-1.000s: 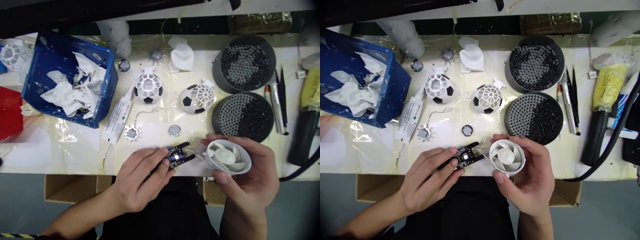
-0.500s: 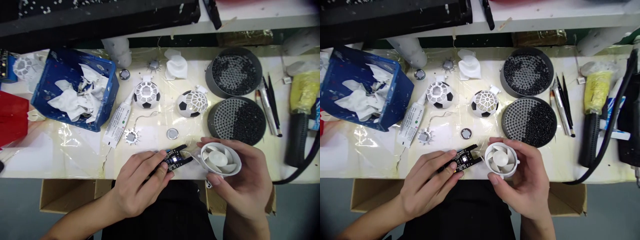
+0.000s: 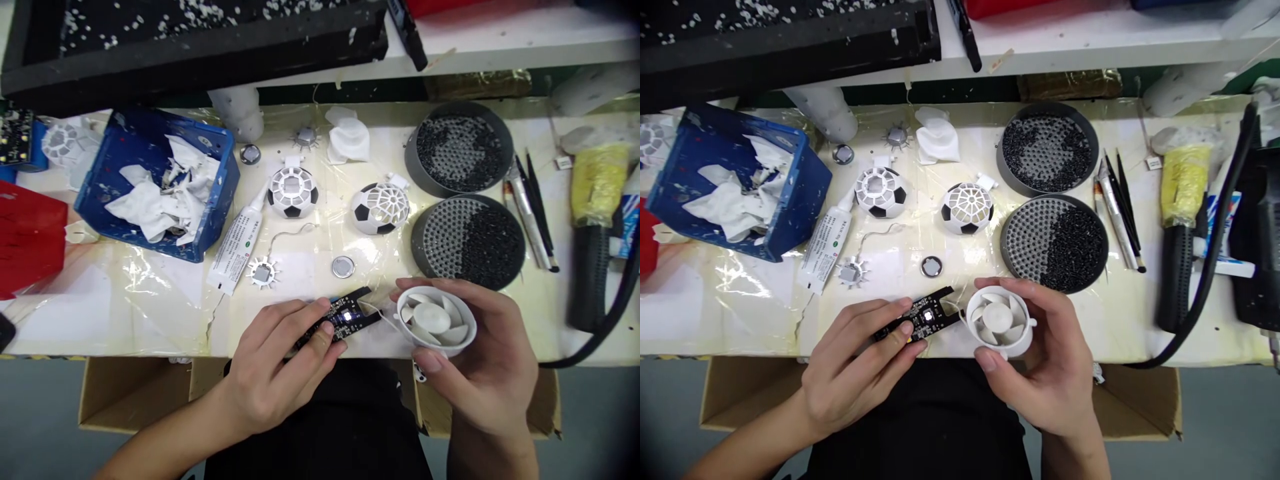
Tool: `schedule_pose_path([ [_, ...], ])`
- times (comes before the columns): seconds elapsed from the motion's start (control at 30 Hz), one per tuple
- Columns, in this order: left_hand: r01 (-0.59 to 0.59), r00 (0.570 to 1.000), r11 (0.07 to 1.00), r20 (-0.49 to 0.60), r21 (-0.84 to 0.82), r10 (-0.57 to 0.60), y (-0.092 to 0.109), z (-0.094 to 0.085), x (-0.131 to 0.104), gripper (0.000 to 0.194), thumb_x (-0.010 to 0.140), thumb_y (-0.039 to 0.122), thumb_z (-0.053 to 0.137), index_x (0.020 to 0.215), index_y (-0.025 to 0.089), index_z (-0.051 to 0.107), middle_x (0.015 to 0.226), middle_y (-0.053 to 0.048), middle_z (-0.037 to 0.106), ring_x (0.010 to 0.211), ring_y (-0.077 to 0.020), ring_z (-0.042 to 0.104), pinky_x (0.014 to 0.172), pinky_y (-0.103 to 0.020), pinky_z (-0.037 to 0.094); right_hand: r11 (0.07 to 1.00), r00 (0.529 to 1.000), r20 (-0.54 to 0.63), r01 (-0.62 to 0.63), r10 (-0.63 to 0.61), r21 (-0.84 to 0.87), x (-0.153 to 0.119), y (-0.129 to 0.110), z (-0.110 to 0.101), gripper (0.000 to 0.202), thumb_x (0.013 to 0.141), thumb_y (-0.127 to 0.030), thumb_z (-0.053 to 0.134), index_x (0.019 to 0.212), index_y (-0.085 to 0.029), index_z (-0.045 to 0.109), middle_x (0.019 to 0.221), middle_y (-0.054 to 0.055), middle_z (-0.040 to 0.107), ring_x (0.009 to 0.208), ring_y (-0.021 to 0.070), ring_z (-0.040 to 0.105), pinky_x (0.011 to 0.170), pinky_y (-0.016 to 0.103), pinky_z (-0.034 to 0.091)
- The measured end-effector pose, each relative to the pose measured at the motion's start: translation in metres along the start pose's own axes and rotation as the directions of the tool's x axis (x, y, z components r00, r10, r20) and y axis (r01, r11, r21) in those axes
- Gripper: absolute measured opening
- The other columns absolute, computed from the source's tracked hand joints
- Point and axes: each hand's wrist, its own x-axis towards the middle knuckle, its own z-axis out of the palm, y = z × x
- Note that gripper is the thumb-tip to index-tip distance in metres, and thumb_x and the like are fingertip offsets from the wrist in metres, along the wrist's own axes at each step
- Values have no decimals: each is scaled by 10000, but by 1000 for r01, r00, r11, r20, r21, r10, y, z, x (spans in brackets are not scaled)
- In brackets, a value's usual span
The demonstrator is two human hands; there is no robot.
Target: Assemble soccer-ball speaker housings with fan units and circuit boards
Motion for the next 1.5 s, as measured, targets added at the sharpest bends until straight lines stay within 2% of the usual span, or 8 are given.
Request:
schedule_pose_path([
  [0.57, 16, 1000, 998, 18, 55, -17, 3, 1, 2, 310, 877, 58, 913, 1138, 63, 745, 1264, -227, 814, 1161, -307, 784, 938, -454, 694, 994, 997, -8, 82, -83, -74, 0, 4, -1, 718, 858, -144, 871, 1535, -208, 640, 1401, 100, 759, 1248, 255, 764, 1044, 351, 666],
  [0.73, 58, 981, 977, 170, 207, -95, 12, 1, 18, 488, 989, 207, 835, 1412, 73, 632, 1356, -183, 806, 1142, -329, 759, 916, -507, 646, 925, 966, 28, 255, -258, -283, -2, 1, 1, 933, 824, -212, 893, 1682, -186, 529, 1464, 140, 717, 1267, 306, 722, 1047, 451, 643],
  [0.8, 98, 965, 984, 226, 151, -131, 17, -6, 20, 556, 1017, 157, 777, 1530, 90, 571, 1345, -145, 807, 1146, -295, 742, 970, -476, 638, 937, 961, -25, 263, -275, -229, -4, -7, 5, 1063, 793, -177, 912, 1737, -194, 423, 1391, 123, 756, 1140, 279, 777, 921, 408, 670],
  [0.87, 202, 953, 979, 230, 9, -198, 23, -16, 19, 601, 1023, 150, 755, 1579, 116, 531, 1334, -122, 797, 1174, -255, 735, 1028, -418, 634, 956, 968, -79, 218, -237, -194, -4, -19, 7, 926, 788, -148, 914, 1632, -194, 534, 1309, 106, 784, 1110, 277, 799, 904, 386, 669],
  [0.97, 361, 917, 919, 239, -155, -320, 28, -26, 13, 629, 1018, 182, 761, 1599, 177, 522, 1388, -107, 765, 1265, -219, 731, 1101, -345, 627, 902, 993, -28, 91, -114, -422, 1, -38, 2, 531, 877, -238, 889, 1373, -209, 703, 1332, 106, 739, 1209, 273, 754, 970, 355, 632],
  [1.13, 423, 892, 872, 281, -245, -354, 28, -31, 9, 603, 1024, 160, 725, 1604, 192, 560, 1371, -108, 749, 1243, -210, 737, 1086, -332, 654, 773, 995, 74, 95, -62, -627, 15, -58, -6, 463, 1048, -416, 761, 1470, -231, 711, 1167, 64, 728, 853, 167, 694, 683, 305, 560],
  [1.3, 384, 902, 881, 316, -277, -294, 27, -40, 3, 659, 1021, 186, 759, 1647, 226, 556, 1504, -133, 716, 1367, -264, 711, 1133, -379, 669, 733, 998, 17, 56, -60, -678, 21, -54, -3, 400, 1091, -451, 732, 1438, -254, 748, 1043, 30, 693, 745, 130, 628, 628, 314, 485],
  [1.5, 489, 867, 726, 174, -483, -468, 26, -34, -9, 707, 1022, 108, 744, 1683, 232, 527, 1510, -136, 714, 1380, -265, 721, 1184, -379, 656, 576, 967, 221, 252, -125, -778, 14, -29, -6, 645, 1028, -634, 764, 1506, -208, 687, 1114, 72, 687, 929, 217, 699, 706, 364, 512],
])
